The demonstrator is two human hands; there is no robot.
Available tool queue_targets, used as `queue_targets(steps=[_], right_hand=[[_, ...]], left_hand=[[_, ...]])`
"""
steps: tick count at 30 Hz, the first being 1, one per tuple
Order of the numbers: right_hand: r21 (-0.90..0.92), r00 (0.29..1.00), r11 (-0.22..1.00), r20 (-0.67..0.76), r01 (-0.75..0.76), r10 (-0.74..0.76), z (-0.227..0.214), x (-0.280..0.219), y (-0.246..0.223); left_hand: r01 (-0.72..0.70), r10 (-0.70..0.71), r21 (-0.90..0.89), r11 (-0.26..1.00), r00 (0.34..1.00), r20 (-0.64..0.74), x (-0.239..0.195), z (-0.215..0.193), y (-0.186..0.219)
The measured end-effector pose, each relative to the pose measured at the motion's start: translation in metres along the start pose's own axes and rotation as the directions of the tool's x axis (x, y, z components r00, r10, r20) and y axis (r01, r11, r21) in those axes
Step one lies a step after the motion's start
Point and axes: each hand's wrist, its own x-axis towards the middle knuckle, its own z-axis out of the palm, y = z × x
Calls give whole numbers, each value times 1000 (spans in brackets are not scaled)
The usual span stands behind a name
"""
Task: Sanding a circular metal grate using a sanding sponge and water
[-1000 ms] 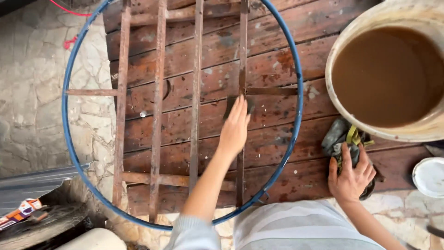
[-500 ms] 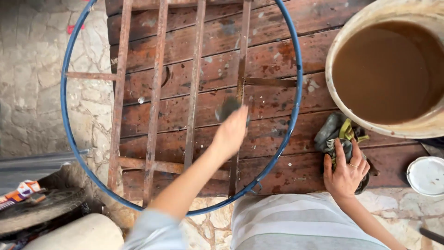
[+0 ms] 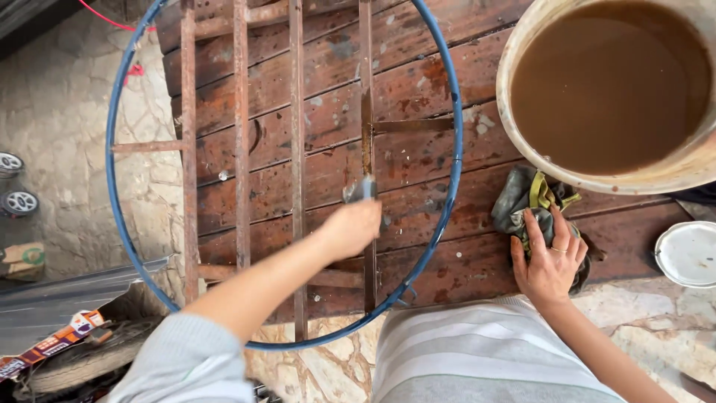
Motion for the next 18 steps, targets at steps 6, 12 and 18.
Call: queue_targets(steps=[6,12,18], right_hand=[[-4,1000,1000,3,-2,2,-1,-3,8],[-37,1000,999,-3,17,-17,1,-5,6],[45,995,999,-99,23,-18,11,-5,10]], left_hand=[[23,-158,360,933,923,351,31,-50,-30],[-133,86,140,981,949,302,6,-45,-41],[393,-296,196,899,872,-390,20,71,23]])
